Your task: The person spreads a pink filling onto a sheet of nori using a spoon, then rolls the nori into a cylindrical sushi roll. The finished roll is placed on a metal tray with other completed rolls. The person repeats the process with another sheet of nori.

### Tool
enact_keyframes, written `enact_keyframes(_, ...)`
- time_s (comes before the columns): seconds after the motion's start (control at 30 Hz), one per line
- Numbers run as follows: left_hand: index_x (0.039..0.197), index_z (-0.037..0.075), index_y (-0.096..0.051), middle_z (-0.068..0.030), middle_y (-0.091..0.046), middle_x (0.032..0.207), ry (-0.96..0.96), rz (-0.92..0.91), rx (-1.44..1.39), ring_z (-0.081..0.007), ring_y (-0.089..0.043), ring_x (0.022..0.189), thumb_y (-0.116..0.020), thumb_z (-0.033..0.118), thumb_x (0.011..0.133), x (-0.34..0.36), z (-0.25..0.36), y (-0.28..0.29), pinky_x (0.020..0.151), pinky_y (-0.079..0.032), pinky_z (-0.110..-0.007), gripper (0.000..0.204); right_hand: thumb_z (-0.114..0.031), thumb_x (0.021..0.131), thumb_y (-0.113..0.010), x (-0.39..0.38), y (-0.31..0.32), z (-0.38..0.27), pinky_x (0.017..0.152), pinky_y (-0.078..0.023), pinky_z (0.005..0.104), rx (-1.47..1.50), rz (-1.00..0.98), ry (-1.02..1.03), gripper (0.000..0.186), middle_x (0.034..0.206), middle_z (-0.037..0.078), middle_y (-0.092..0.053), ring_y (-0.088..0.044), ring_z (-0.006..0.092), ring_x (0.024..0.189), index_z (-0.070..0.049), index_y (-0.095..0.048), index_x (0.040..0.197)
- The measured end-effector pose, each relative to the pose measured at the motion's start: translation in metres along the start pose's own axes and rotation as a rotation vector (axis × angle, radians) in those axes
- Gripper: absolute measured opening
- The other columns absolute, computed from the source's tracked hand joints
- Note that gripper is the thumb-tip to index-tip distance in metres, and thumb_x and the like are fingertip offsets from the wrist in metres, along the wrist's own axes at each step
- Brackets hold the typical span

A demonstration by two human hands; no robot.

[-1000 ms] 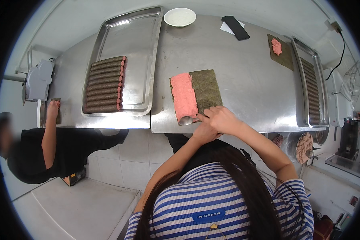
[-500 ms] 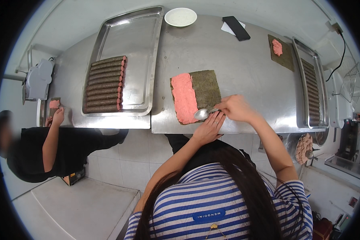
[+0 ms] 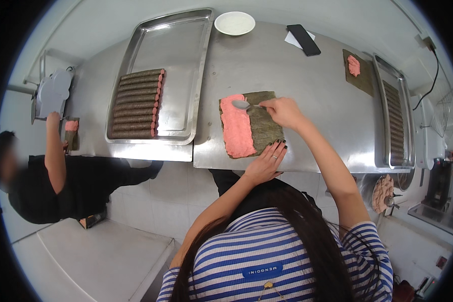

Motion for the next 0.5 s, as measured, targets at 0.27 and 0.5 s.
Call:
enact_keyframes(0.27,0.138,-0.004,-0.035,-0.0194,-0.032,0.146,-0.008,0.008,0.072,-0.0344,-0.029,0.136,-0.057,0.049,0.083,-0.003,-0.001,-0.008,0.113,-0.024,-0.043,0.080,-0.013,0.079,-0.055,-0.039,0.004,-0.003,0.070,-0.049,0.0441,0.144,-0.343,0.098,0.028,0.082,0.017,-0.066,-0.063,0.0348,0.076,-0.014,-0.071,0.101)
enact_keyframes(0.5,0.138,-0.004,-0.034,-0.0192,-0.031,0.147,-0.016,-0.016,0.064,-0.0344,-0.029,0.137,-0.058,0.049,0.082,-0.001,0.000,-0.007,0.113,-0.024,-0.043,0.081,-0.013,0.082,-0.052,0.014,0.003,-0.010,0.068,-0.049,0.0433,0.032,0.017,0.081,0.029,0.080,0.015,-0.066,-0.062,0.0332,0.072,-0.014,-0.070,0.105)
Point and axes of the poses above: each hand's wrist, its own x-axis towards the middle knuckle, its own y-axis out of the back of the hand, z = x × y, the point moved 3 cm from there along x, towards the middle knuckle
